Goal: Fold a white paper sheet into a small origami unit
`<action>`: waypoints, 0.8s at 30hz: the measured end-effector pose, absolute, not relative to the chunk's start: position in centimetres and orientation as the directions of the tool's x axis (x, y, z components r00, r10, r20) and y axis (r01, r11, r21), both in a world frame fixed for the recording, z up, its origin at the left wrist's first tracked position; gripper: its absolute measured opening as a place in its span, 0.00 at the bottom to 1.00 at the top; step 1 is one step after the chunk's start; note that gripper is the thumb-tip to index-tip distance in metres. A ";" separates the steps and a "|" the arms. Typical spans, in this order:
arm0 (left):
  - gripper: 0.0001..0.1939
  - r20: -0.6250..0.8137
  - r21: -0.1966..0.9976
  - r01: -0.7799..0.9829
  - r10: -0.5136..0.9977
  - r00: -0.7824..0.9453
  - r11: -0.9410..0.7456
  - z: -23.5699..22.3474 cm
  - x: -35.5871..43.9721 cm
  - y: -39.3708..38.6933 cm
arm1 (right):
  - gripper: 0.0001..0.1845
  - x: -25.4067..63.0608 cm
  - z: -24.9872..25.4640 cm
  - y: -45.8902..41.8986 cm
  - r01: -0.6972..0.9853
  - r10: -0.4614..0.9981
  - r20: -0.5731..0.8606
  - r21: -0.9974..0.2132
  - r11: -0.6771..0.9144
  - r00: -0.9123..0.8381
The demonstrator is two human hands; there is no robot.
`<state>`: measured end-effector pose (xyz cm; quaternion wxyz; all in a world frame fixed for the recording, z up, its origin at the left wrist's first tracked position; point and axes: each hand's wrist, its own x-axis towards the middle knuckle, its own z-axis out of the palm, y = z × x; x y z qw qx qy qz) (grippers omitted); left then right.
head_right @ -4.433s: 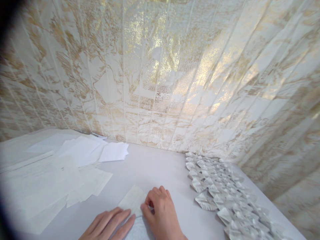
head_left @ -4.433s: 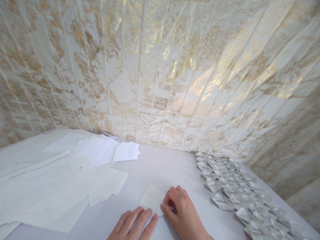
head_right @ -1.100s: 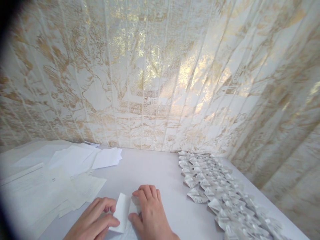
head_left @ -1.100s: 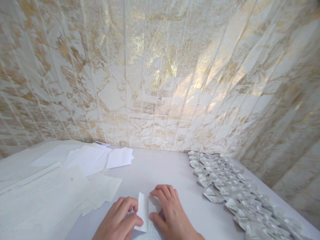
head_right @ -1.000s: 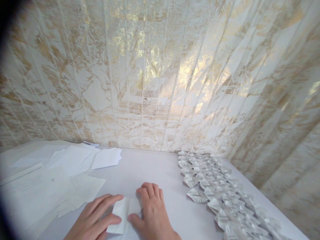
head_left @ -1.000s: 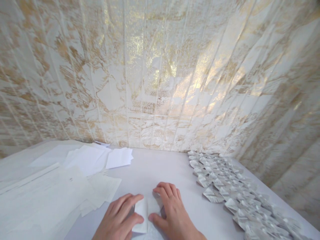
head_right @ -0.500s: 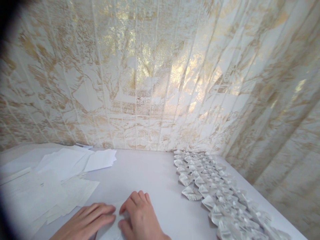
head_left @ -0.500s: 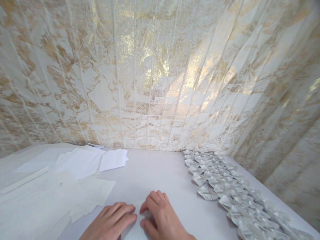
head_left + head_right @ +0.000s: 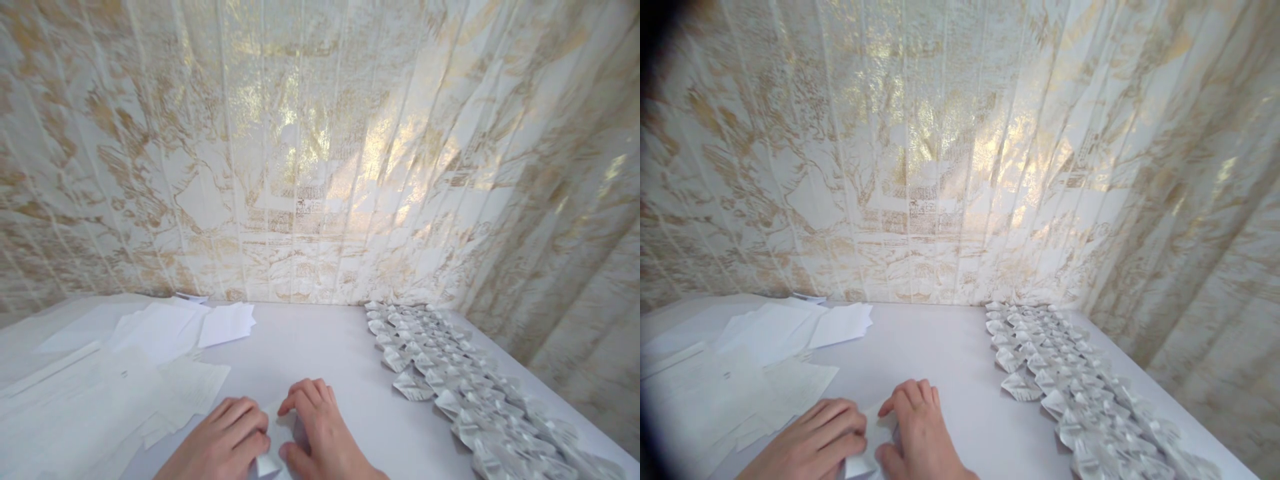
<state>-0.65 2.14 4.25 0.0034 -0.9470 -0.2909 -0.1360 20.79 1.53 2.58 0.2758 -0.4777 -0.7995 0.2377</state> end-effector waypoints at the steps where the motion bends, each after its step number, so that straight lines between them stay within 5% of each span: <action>1: 0.09 0.225 0.116 0.573 0.583 0.780 -0.811 4.3 -0.5 2.2 | 0.25 20.8 2.6 1.5 0.638 0.897 0.211 -0.642 0.426 -0.388; 7: 0.09 0.150 0.291 0.785 0.837 0.527 -0.547 2.8 1.3 1.8 | 0.27 20.7 2.8 1.5 0.527 0.868 0.206 -0.723 0.446 -0.452; 13: 0.14 0.177 0.245 0.836 0.871 0.459 -0.491 2.5 1.7 1.7 | 0.23 20.7 2.6 1.6 0.464 0.892 0.205 -0.794 0.393 -0.404; 24: 0.13 0.158 0.205 0.838 0.862 0.482 -0.506 2.9 1.7 1.8 | 0.28 20.4 3.0 1.6 0.603 0.886 0.077 -0.705 0.373 -0.458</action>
